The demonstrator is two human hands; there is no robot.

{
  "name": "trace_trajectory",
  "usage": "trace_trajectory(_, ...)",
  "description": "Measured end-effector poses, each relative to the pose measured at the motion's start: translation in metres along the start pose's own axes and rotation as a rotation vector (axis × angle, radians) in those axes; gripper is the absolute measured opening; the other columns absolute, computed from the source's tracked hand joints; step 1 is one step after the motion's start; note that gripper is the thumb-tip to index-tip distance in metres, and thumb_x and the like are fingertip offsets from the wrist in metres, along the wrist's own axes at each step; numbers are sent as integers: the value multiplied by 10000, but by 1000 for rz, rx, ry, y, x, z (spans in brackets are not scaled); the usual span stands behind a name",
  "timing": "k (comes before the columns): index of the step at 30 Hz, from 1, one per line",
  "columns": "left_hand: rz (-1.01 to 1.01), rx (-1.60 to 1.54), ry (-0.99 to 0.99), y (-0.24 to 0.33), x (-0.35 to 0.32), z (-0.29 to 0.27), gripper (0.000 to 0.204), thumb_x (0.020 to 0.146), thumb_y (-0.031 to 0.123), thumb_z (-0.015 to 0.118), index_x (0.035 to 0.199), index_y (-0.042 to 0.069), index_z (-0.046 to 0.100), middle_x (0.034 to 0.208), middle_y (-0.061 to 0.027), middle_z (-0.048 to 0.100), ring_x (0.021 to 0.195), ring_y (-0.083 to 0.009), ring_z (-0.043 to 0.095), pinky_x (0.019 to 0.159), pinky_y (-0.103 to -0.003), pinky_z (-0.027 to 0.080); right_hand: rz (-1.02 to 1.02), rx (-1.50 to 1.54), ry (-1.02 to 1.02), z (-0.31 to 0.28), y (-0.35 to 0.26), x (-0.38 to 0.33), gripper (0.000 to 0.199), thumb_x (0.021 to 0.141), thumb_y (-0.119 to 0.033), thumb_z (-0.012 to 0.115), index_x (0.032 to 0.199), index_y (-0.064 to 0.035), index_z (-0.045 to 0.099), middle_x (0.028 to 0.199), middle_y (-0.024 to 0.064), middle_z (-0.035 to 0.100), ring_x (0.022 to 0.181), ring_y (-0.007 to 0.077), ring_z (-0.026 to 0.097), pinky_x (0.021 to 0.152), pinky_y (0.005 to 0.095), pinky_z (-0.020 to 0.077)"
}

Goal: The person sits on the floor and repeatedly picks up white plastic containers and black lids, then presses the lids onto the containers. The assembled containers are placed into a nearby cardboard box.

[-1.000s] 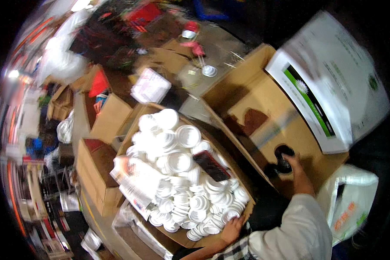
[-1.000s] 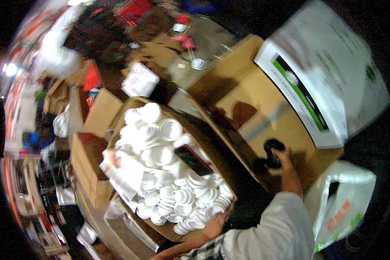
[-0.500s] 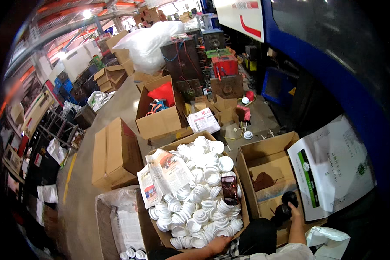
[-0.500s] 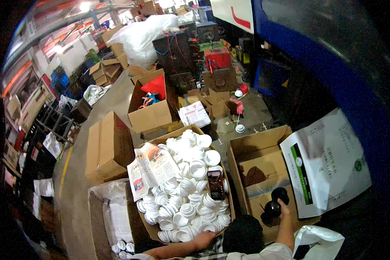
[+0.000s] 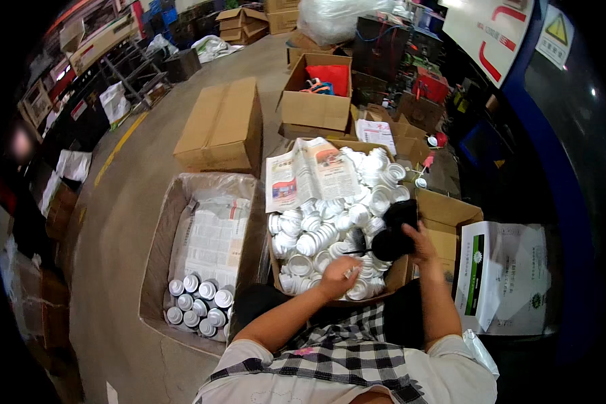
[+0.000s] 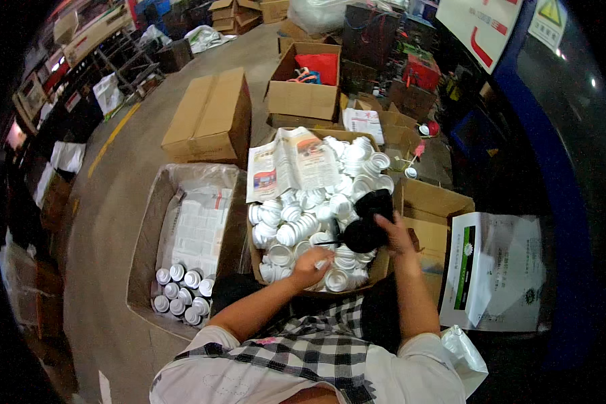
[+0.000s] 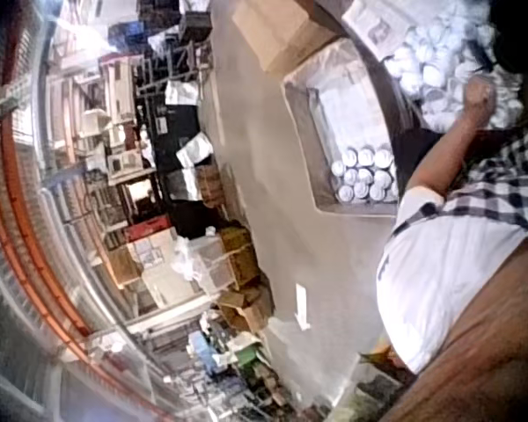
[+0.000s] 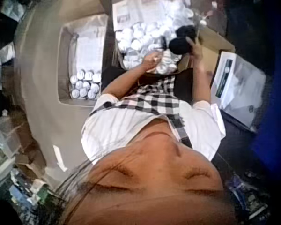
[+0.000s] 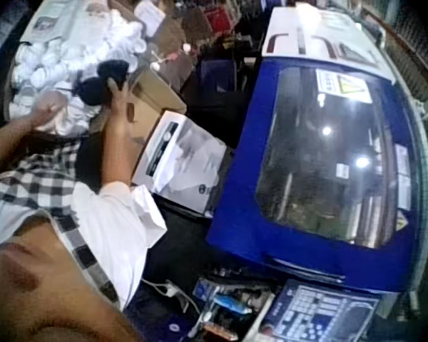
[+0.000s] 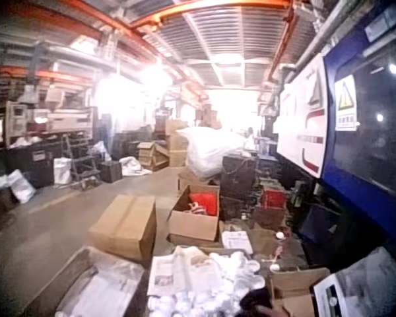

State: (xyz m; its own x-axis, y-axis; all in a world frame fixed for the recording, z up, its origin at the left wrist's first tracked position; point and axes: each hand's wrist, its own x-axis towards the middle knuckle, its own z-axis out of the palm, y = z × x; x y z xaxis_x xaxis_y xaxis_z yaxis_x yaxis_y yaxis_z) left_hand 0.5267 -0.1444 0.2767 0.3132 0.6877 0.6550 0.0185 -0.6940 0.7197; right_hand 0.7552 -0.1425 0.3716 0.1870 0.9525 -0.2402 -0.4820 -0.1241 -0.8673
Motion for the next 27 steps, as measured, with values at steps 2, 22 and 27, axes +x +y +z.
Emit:
trace_trajectory(2,-316,-69,87,13,22,-47,133,839,96,549,937,16,590,828,-102,612,764,-211,592,702,-323,464,77,-61,-16,27,37,24,467,739,-125,695,1131,-5,471,1034,110,571,918,230,574,806,360,473)
trace_trajectory(22,-1060,-813,264,-39,13,-92,152,858,139,529,992,67,511,845,-55,606,694,-144,576,549,-256,443,80,-1522,5,72,219,45,675,581,-427,742,1087,-22,556,1017,216,589,970,312,572,831,378,456)
trace_trajectory(27,-1030,-830,266,-4,33,-104,161,866,158,534,996,63,522,858,-59,620,709,-145,580,590,-261,453,101,-1738,-43,70,229,28,645,575,-463,758,1033,-59,550,1057,145,555,979,298,547,847,412,431)
